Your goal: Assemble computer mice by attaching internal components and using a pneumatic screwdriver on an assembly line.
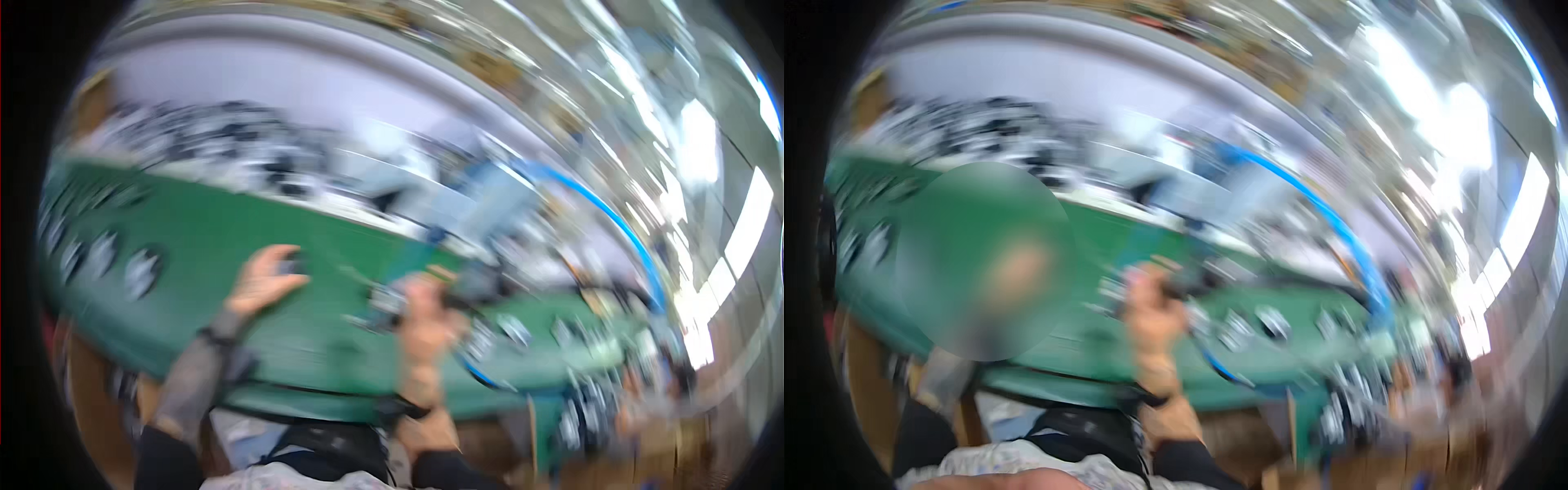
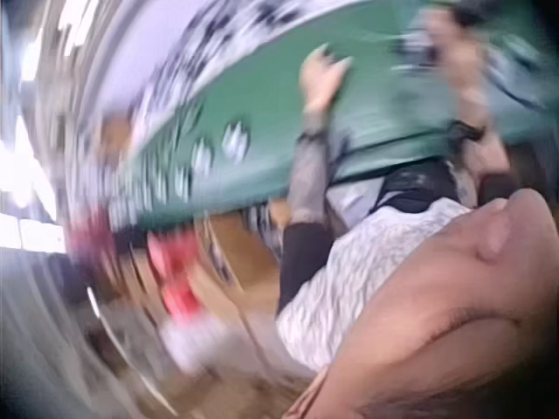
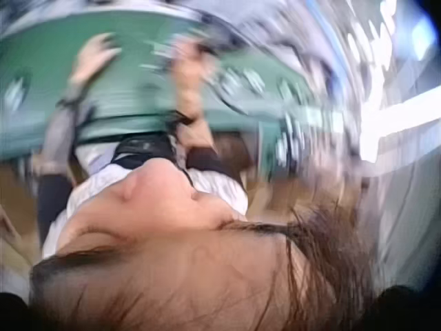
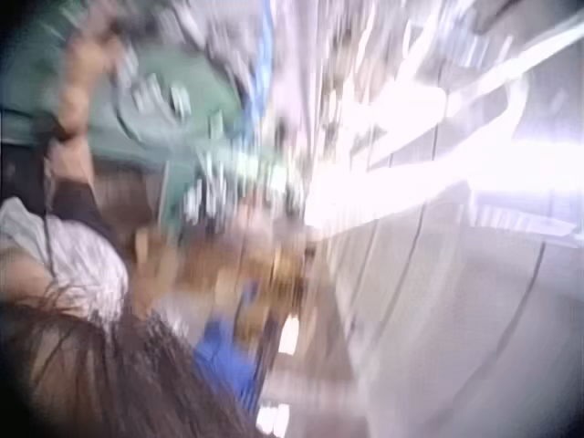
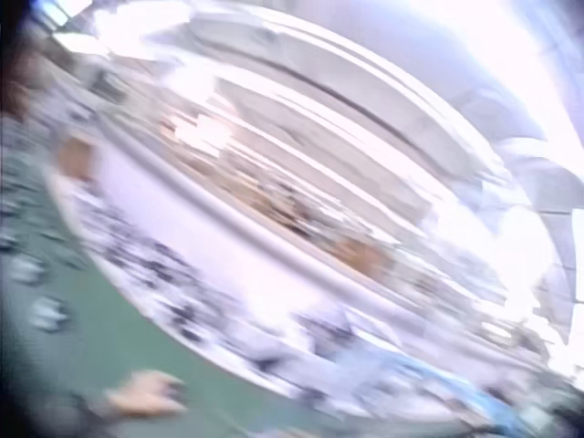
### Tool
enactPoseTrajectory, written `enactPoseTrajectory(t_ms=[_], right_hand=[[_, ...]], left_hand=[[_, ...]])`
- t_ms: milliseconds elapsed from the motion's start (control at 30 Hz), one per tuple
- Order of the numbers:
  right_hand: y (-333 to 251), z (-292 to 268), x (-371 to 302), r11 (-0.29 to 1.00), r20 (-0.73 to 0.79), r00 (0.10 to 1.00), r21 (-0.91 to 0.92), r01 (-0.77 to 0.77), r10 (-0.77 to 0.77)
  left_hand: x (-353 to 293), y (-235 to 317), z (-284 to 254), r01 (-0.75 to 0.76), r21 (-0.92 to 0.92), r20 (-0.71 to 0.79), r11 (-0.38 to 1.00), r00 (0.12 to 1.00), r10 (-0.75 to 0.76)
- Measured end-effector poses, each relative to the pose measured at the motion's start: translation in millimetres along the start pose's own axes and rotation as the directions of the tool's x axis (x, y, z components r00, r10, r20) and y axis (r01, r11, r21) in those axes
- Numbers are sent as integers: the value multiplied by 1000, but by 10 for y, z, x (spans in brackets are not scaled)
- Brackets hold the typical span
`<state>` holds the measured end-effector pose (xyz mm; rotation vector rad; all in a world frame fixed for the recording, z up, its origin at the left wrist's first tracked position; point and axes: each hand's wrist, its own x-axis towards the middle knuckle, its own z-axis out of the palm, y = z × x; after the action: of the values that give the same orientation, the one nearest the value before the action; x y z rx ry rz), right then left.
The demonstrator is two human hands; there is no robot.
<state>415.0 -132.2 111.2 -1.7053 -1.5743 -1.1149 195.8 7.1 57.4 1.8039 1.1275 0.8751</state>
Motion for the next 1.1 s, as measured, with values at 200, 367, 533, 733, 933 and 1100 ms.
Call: enactPoseTrajectory(t_ms=[200,367,533,733,933,1100], right_hand=[[-346,-128,96,142,248,832,923,-359,496],[-104,-283,-216,314,165,830,872,-375,534],[24,13,-183,460,44,865,833,-308,500],[-125,354,-237,481,88,878,808,-339,470],[-100,642,-479,548,28,956,814,-192,293],[-142,456,-549,640,44,974,747,-179,221]], left_hand=[[77,-514,7,-115,101,-63,988,991,122],[-20,-555,397,-365,302,48,881,929,368],[-85,-607,334,-360,288,30,888,930,367],[-126,-376,232,-336,168,126,927,940,317],[-103,-374,263,-392,230,213,891,913,347],[-112,-259,298,-433,332,257,838,896,361]])
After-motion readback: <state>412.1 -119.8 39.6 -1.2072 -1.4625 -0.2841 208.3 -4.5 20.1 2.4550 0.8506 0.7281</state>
